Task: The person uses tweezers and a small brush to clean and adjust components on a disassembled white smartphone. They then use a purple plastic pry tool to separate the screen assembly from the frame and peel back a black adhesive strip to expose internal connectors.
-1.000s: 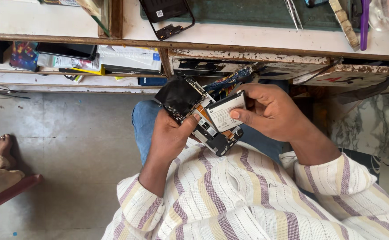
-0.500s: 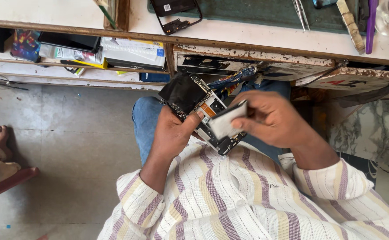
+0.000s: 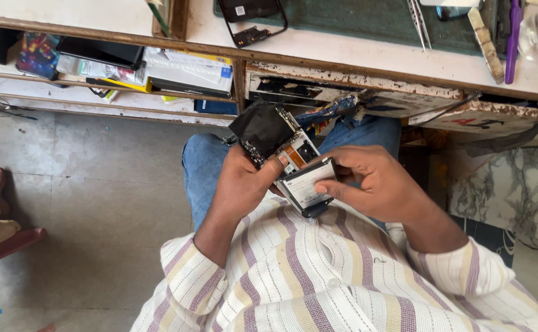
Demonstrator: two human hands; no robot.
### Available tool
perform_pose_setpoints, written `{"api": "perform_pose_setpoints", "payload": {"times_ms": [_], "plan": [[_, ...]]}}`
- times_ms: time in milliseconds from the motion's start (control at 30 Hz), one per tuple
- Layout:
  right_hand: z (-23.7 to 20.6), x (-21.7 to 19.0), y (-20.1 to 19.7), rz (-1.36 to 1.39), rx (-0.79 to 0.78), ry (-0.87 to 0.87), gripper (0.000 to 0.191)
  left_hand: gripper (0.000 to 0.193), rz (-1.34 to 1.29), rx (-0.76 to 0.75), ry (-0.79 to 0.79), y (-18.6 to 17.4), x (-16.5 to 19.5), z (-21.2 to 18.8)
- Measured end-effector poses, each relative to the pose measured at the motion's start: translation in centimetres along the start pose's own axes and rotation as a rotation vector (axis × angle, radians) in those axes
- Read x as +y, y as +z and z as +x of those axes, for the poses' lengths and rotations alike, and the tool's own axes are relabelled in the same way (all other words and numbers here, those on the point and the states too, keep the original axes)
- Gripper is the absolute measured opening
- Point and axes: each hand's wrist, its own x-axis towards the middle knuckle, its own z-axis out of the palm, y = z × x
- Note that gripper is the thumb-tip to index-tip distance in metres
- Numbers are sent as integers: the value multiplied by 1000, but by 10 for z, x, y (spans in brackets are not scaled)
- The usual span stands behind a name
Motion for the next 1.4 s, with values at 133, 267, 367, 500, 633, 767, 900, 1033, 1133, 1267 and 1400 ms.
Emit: {"api": "perform_pose_setpoints", "payload": {"times_ms": [133,267,367,500,633,767,900,1033,1133,1267,1400], "plan": [[-1,-16,7,-323,147,1,50,22,-48,4,-77,-1,-2,0],[-3,-25,10,-485,169,-97,57,30,-139,-80,34,-1,-5,0],[-6,-26,12,-587,173,-64,61,40,-186,-107,-56,-3,-6,-1],[-9,-25,16,-697,178,-65,65,43,-272,-181,-59,-8,-11,-2],[-10,-24,17,-729,169,-12,68,42,-314,-192,-113,-13,-18,-1],[-8,-24,18,-751,155,-53,70,45,-294,-209,-98,-15,-21,0],[-5,-26,19,-797,124,-7,73,47,-259,-244,-98,-17,-18,0],[-4,-28,21,-825,113,-45,75,50,-253,-254,-99,-17,-15,0],[-3,-30,22,-848,122,-67,76,51,-245,-264,-100,-18,-13,0],[-3,-32,22,-837,107,-121,70,51,-283,-277,-93,-17,-15,0],[-3,-33,23,-879,125,-110,69,50,-279,-269,-117,-16,-16,1]]}}
